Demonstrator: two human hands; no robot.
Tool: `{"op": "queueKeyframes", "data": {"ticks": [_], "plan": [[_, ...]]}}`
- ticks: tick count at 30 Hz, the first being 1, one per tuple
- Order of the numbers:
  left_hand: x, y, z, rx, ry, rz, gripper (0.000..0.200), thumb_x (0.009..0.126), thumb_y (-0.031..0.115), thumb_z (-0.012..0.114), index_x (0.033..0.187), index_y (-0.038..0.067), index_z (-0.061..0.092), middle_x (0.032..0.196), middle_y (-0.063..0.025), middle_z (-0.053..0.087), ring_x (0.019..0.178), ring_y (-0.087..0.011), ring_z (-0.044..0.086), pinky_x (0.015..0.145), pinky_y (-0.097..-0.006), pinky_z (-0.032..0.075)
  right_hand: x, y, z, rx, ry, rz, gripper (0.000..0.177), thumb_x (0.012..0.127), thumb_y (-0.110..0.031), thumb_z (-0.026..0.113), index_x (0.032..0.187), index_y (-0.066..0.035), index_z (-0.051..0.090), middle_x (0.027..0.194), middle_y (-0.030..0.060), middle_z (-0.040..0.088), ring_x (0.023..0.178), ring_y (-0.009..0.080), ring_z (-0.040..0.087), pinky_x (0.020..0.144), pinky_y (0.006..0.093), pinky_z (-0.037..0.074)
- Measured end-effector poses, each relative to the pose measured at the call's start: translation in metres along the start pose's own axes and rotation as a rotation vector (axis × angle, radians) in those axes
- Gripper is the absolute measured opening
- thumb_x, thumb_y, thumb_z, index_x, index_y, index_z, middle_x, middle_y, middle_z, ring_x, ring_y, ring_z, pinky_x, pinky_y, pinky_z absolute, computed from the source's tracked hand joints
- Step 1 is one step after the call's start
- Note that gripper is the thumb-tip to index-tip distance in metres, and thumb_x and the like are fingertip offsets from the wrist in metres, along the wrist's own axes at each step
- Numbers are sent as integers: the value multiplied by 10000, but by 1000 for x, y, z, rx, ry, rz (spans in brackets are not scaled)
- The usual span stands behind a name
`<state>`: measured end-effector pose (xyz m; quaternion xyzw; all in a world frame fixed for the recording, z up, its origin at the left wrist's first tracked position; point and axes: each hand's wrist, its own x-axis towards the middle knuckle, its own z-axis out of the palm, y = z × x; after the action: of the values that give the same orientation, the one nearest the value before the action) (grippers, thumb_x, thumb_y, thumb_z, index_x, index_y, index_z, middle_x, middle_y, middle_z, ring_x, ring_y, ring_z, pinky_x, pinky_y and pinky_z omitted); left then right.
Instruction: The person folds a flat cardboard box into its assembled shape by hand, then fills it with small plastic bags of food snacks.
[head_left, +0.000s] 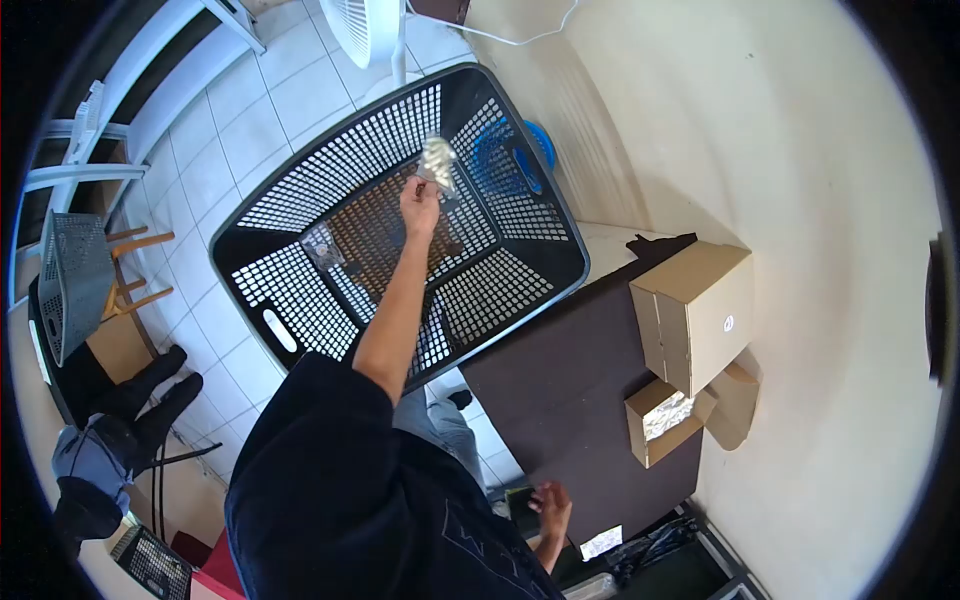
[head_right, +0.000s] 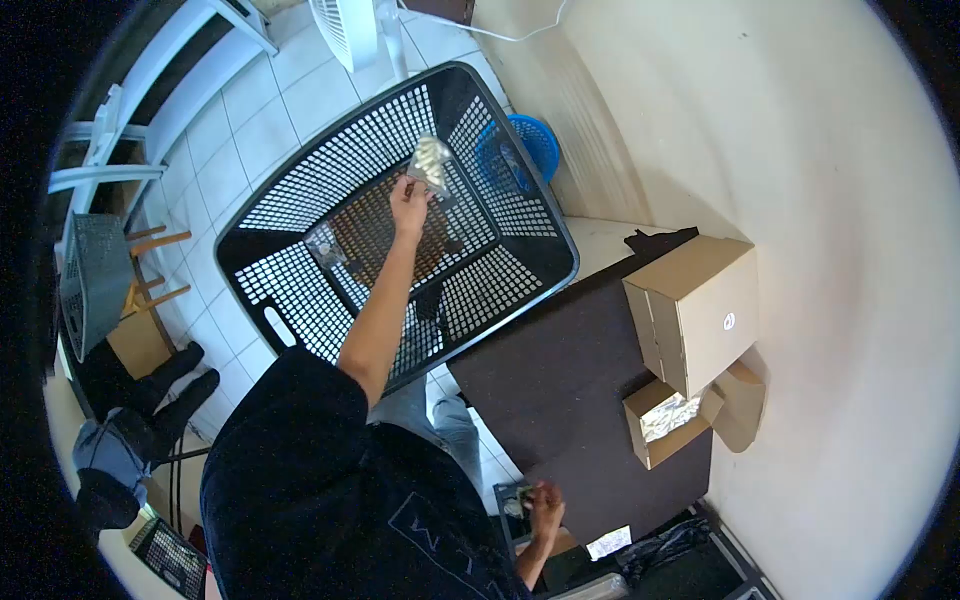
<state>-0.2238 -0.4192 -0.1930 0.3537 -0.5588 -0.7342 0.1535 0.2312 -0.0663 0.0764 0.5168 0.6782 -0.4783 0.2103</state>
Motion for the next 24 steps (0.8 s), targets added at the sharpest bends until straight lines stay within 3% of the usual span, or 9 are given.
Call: {"op": "queueKeyframes", "data": {"ticks": [3,7,9,11,13,16,20,23,24], "plan": [[-17,92,-25,443,-337,360,28,845,-13,563,867,-7,580,754,-50,604,654,-93,542,593,-263,467,23,-53,10,-295,-15,-287,238,934,-209,612,1045,0,632,871,78,640,762,143,627,581,277,526],[-83,242,-16,448,-696,805,109,774,-36,578,877,-43,611,955,-148,696,733,-185,670,648,-275,522,3,-195,53,-437,104,-826,198,854,-77,681,1020,20,635,848,136,655,759,218,660,703,334,529],[-123,296,-10,456,-780,883,54,762,-32,590,816,-41,589,959,-141,697,746,-207,677,664,-288,537,-14,-250,67,-257,52,-925,416,792,6,720,1180,0,569,1152,157,587,943,229,636,732,325,555],[-166,334,-2,464,-872,950,37,751,-29,603,755,-39,567,963,-134,698,759,-229,685,679,-301,553,-45,-294,77,67,-53,-1037,602,762,50,727,1306,-17,477,1314,163,471,1081,253,584,753,327,576],[-205,361,7,330,-1008,1239,138,717,-39,640,648,-19,523,969,-114,700,833,-237,697,732,-334,575,-72,-318,71,298,-260,-1073,702,754,75,723,1372,-23,404,1389,163,390,1164,267,539,777,331,588],[-267,378,21,130,-1155,1384,181,682,-52,669,599,0,517,977,-115,703,881,-253,700,779,-363,578,-89,-316,45,367,-370,-1233,573,771,114,688,1302,14,496,1371,159,434,1124,236,574,848,304,567],[-325,386,44,61,-1144,1485,151,668,-60,682,622,-6,548,980,-117,702,915,-275,696,795,-386,573,-97,-292,-7,391,-328,-1314,349,790,102,678,1131,37,637,1235,186,552,1112,216,578,856,292,544],[-371,373,61,-10,-881,1109,237,737,-72,666,962,-11,623,1124,-161,637,1072,-280,625,924,-383,501,-95,-269,-44,436,-77,-1435,344,796,88,679,1134,39,641,1223,193,567,1095,217,581,862,285,519],[-383,355,67,-239,-993,831,336,837,21,651,1151,-26,542,1241,-177,557,1155,-258,556,960,-376,465,-94,-260,-56,468,-26,-1450,326,810,79,670,1133,44,637,1206,193,572,1075,216,590,847,290,532]]}}
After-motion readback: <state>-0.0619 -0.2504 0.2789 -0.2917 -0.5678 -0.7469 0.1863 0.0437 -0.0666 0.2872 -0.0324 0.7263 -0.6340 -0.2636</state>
